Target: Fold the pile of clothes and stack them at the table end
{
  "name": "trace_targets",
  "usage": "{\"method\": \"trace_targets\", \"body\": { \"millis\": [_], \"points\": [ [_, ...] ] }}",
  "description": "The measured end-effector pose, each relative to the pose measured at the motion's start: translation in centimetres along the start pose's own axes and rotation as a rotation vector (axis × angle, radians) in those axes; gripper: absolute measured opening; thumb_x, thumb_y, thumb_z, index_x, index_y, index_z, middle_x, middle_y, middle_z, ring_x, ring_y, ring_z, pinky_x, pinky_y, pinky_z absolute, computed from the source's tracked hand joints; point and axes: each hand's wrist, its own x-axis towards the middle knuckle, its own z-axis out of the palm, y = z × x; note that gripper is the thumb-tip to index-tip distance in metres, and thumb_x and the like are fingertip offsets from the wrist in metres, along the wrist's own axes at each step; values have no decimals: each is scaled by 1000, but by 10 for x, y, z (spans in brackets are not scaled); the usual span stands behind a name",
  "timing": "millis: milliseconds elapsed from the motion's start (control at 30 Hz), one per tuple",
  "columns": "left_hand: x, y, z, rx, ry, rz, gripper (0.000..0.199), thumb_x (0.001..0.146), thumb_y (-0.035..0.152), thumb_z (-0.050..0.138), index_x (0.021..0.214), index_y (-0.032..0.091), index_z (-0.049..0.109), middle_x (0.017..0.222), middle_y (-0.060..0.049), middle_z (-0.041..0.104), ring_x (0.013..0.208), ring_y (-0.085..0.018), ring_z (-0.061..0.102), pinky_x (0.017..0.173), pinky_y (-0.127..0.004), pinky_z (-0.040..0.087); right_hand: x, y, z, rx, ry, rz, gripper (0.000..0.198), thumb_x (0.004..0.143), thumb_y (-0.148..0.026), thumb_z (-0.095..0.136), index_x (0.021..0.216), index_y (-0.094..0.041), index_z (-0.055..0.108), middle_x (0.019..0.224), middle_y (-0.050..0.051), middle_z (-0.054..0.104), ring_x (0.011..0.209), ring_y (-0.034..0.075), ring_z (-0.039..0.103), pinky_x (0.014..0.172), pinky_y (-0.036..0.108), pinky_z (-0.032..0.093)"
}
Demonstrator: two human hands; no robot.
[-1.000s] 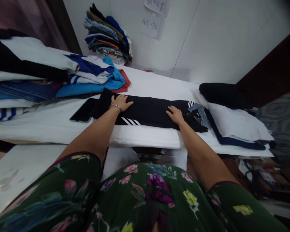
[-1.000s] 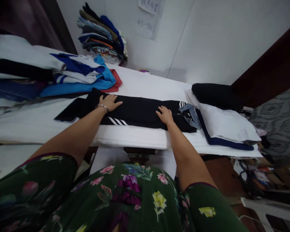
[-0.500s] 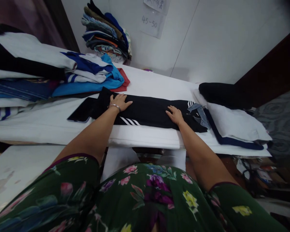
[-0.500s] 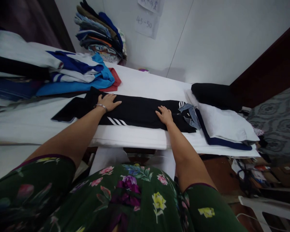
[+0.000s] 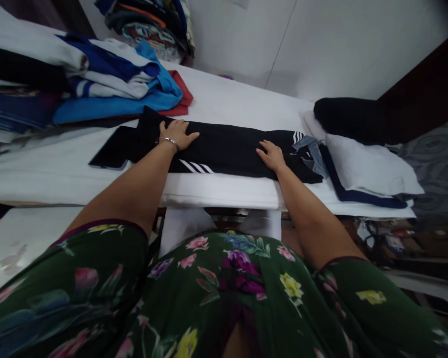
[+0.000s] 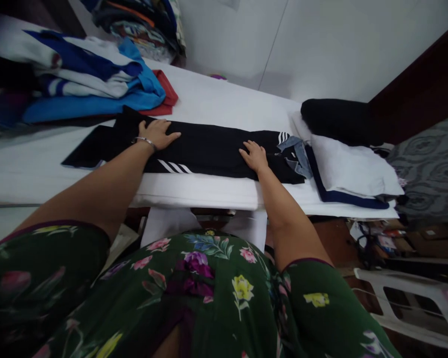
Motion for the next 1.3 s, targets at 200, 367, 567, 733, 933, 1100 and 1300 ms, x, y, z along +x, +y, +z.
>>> {"method": "trace_targets", "body": {
  "millis": [200,367,567,733,933,1100,1300],
  "points": [
    [-2,2,-2,-4,11,-9,73,86,63,24,140,17,40,149,-8,37,137,-34,28,112,-56,12,0,-2,-1,-24,0,15,51,93,-49,43,134,-20,51,145,10,43,136,25,35,110,51,24],
    [2,-1,0,23,4,0,73,86,63,21,142,20,36,153,-9,32,140,-31,26,112,-55,10,-2,-4,-2,-23,-11,14,51,93,-49,41,135,-21,50,146,10,43,136,25,34,111,51,23],
    [0,-2,-1,11,25,-9,73,85,64,24,141,20,39,152,-8,34,140,-28,26,113,-55,11,-5,-12,-5,-26,-4,32,47,93,-45,44,134,-21,51,145,9,44,137,24,34,112,48,23],
    [-1,-3,-2,6,25,-16,70,85,62,27,140,22,41,152,-7,34,141,-26,26,114,-54,11,-5,-13,-4,-30,-6,37,46,93,-45,44,133,-23,52,145,9,44,136,23,35,112,47,24],
    [-3,-2,-5,5,27,-27,68,85,62,28,140,24,42,152,-7,35,140,-27,27,114,-53,12,-5,-13,-2,-23,7,31,45,93,-45,44,132,-24,53,145,8,45,136,23,35,112,47,24],
    [-5,-3,-6,5,27,-25,67,86,61,29,140,23,42,152,-7,35,140,-27,27,114,-52,13,-7,-15,-2,-21,9,29,45,93,-43,45,132,-22,53,144,9,45,136,23,36,112,48,24],
    [-5,-4,-7,-3,21,-28,68,86,62,30,140,23,42,152,-9,35,141,-25,26,114,-52,13,-6,-16,-2,-30,16,29,44,93,-42,46,131,-22,54,143,9,47,135,22,37,112,46,24]
  ]
}}
